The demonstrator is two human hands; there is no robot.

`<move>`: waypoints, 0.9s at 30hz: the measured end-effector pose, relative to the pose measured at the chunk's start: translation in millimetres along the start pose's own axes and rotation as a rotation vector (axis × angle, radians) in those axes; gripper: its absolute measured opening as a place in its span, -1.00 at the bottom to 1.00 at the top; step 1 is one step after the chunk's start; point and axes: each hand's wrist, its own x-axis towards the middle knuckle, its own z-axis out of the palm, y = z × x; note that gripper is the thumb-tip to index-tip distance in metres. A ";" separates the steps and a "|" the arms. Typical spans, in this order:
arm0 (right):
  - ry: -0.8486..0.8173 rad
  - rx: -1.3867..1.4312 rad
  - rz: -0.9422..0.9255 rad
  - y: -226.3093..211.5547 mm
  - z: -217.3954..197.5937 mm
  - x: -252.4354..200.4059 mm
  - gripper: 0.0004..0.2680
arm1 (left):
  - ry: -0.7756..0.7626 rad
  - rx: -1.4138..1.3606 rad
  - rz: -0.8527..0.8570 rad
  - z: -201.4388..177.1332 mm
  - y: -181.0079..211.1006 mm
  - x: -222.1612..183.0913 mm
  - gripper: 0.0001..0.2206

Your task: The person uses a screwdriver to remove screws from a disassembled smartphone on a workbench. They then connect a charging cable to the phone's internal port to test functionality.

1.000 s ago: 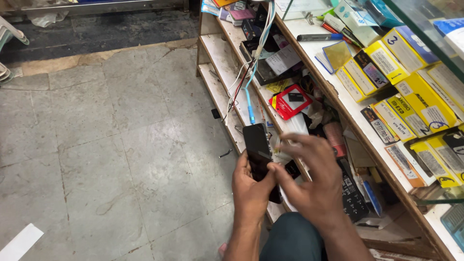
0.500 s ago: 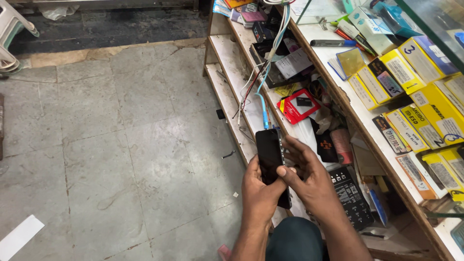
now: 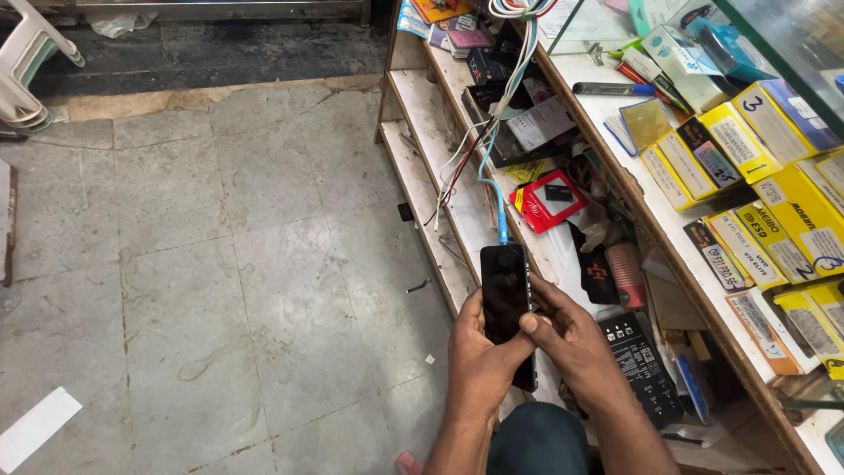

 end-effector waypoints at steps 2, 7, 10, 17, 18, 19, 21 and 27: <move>0.002 -0.005 0.011 1.7 -0.8 0.6 -0.37 | 0.008 0.008 0.007 -0.3 -0.6 0.6 -0.46; -0.016 -0.091 -0.005 -2.4 -8.1 4.8 -0.37 | -0.015 -0.033 -0.003 -1.1 -1.1 -1.2 -0.46; -0.004 -0.030 0.032 -18.3 -15.2 16.2 -0.42 | -0.069 -0.081 0.014 -2.8 -5.8 -1.3 -0.49; 0.074 -0.010 0.109 -61.9 -28.6 65.7 -0.65 | -0.123 -0.055 -0.014 3.3 -12.9 -3.6 -0.52; 0.056 -0.001 0.107 -62.3 -29.7 70.9 -0.68 | -0.127 -0.053 -0.010 4.4 -11.0 -4.0 -0.51; 0.038 0.008 0.105 -61.8 -30.7 75.6 -0.71 | -0.117 -0.007 -0.010 4.9 -8.3 -4.3 -0.51; 0.006 0.015 0.096 -58.6 -32.3 81.8 -0.77 | -0.089 0.081 -0.011 4.5 -2.0 -6.9 -0.50; 0.020 0.006 0.040 -47.1 -33.1 89.5 -0.84 | -0.043 0.245 -0.022 5.6 13.6 -9.4 -0.52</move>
